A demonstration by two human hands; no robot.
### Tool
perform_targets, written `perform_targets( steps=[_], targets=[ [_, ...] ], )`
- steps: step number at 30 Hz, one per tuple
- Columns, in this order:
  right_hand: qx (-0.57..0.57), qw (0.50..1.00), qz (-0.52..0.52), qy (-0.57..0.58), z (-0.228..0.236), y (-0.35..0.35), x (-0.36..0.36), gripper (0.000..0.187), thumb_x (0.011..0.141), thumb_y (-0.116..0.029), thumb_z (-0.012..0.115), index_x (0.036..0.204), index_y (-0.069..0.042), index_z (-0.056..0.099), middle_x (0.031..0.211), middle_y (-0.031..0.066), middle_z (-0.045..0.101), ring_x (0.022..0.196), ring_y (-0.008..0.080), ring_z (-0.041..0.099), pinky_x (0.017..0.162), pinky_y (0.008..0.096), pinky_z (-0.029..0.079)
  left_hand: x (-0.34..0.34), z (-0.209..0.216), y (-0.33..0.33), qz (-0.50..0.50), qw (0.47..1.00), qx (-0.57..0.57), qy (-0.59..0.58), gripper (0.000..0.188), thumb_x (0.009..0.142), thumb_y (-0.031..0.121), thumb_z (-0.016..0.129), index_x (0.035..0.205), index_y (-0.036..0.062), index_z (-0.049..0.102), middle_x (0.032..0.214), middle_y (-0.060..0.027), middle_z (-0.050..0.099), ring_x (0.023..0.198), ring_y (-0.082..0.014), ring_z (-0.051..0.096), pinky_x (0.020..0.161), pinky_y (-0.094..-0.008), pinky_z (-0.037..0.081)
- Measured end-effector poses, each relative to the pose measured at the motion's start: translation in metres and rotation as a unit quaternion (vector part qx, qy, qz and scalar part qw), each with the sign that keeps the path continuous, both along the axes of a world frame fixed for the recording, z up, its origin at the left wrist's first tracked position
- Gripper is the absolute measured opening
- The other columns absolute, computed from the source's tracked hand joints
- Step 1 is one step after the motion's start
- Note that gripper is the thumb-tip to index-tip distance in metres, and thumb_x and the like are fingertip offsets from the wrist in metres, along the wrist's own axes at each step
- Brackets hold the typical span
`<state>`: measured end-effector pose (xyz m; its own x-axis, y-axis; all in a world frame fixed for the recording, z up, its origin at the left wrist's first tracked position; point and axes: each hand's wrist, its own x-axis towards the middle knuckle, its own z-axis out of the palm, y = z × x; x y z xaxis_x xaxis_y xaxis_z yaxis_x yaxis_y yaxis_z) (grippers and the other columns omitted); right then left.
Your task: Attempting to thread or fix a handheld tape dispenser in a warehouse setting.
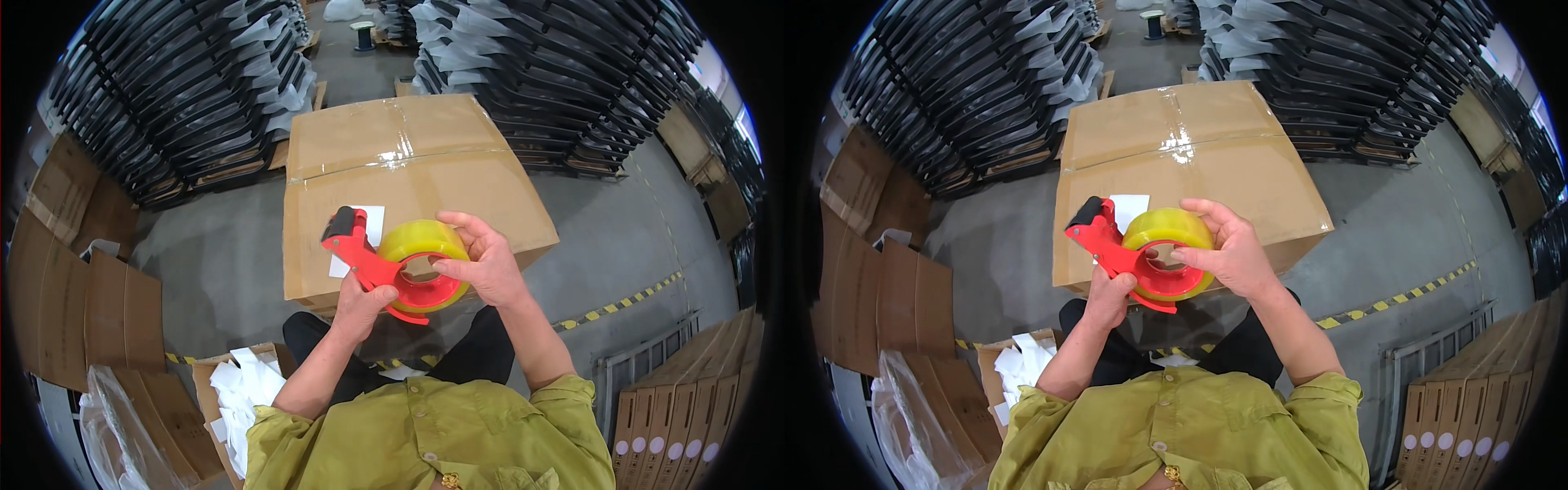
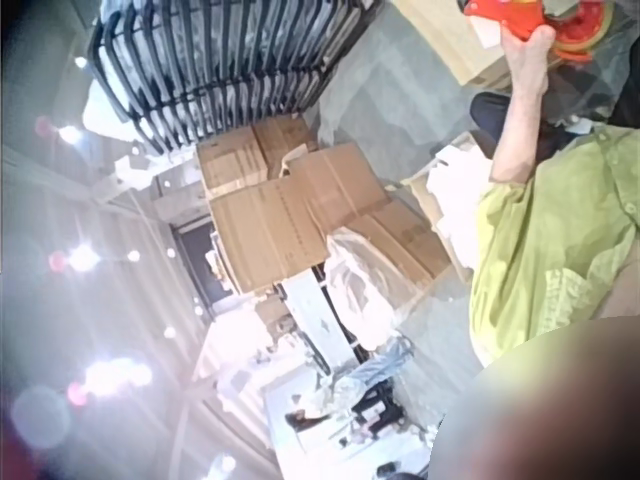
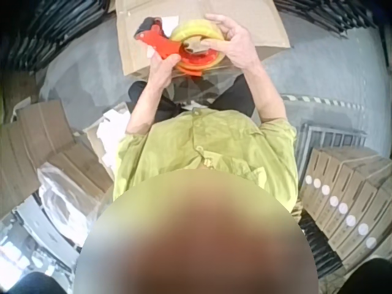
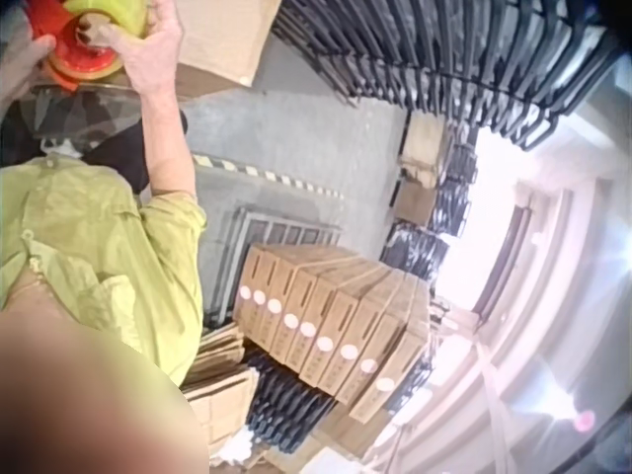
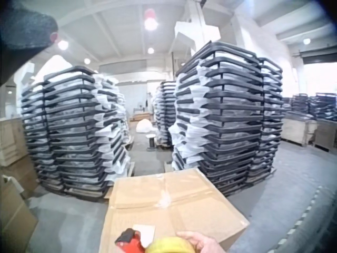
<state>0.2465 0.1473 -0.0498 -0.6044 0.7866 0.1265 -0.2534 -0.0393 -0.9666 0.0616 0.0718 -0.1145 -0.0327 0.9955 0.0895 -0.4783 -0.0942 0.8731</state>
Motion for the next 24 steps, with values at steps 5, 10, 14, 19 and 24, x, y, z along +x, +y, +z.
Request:
perform_targets(
  steps=[5, 10, 14, 19, 24],
  targets=[
    [-0.007, 0.996, -0.075, 0.037, -0.005, -0.002, 0.009, 0.054, 0.073, 0.008, 0.067, 0.122, 0.001, 0.045, 0.108, 0.0109, 0.059, 0.096, 0.0135, 0.058, 0.083, 0.0256, 0.048, 0.006, 0.006, 0.008, 0.003, 1.0, -0.005, 0.019, 0.073, 0.068, 0.036, 0.079, 0.119, 0.0003, 0.041, 0.107, -0.0074, 0.055, 0.095, -0.0171, 0.057, 0.085, -0.0311, 0.046],
    [-0.007, 0.996, -0.071, 0.06, -0.005, -0.004, 0.022, 0.052, 0.074, 0.006, 0.068, 0.121, 0.001, 0.045, 0.109, 0.0111, 0.059, 0.096, 0.0144, 0.059, 0.084, 0.0266, 0.049, 0.011, 0.013, 0.018, -0.023, 0.999, 0.012, 0.035, 0.074, 0.069, 0.036, 0.078, 0.122, 0.0005, 0.04, 0.11, -0.0073, 0.054, 0.103, -0.0171, 0.053, 0.089, -0.0309, 0.044],
    [0.041, 0.991, -0.09, 0.09, -0.007, -0.012, 0.025, 0.05, 0.074, 0.005, 0.069, 0.119, 0.002, 0.046, 0.109, 0.0116, 0.059, 0.097, 0.0156, 0.059, 0.086, 0.0276, 0.048, 0.016, 0.009, 0.026, 0.005, 0.991, 0.084, 0.104, 0.068, 0.075, 0.028, 0.073, 0.126, 0.0005, 0.038, 0.115, -0.0084, 0.05, 0.108, -0.0178, 0.049, 0.092, -0.0322, 0.042],
    [0.062, 0.968, -0.227, 0.083, -0.021, -0.011, 0.017, 0.05, 0.073, 0.006, 0.069, 0.117, 0.003, 0.046, 0.107, 0.0119, 0.059, 0.098, 0.0156, 0.058, 0.086, 0.0265, 0.047, 0.038, 0.01, 0.029, 0.058, 0.986, -0.043, 0.147, 0.051, 0.081, 0.014, 0.065, 0.124, -0.0005, 0.042, 0.118, -0.009, 0.049, 0.105, -0.018, 0.05, 0.09, -0.0322, 0.043],
    [0.029, 0.941, -0.319, 0.112, -0.053, -0.003, 0.003, 0.052, 0.073, 0.001, 0.073, 0.117, 0.003, 0.044, 0.102, 0.0089, 0.06, 0.092, 0.0139, 0.059, 0.081, 0.0248, 0.048, 0.062, 0.023, 0.022, 0.133, 0.915, 0.088, 0.371, 0.028, 0.087, 0.012, 0.056, 0.111, -0.0017, 0.052, 0.098, -0.0119, 0.057, 0.086, -0.0155, 0.056, 0.073, -0.0271, 0.046]
  ],
)
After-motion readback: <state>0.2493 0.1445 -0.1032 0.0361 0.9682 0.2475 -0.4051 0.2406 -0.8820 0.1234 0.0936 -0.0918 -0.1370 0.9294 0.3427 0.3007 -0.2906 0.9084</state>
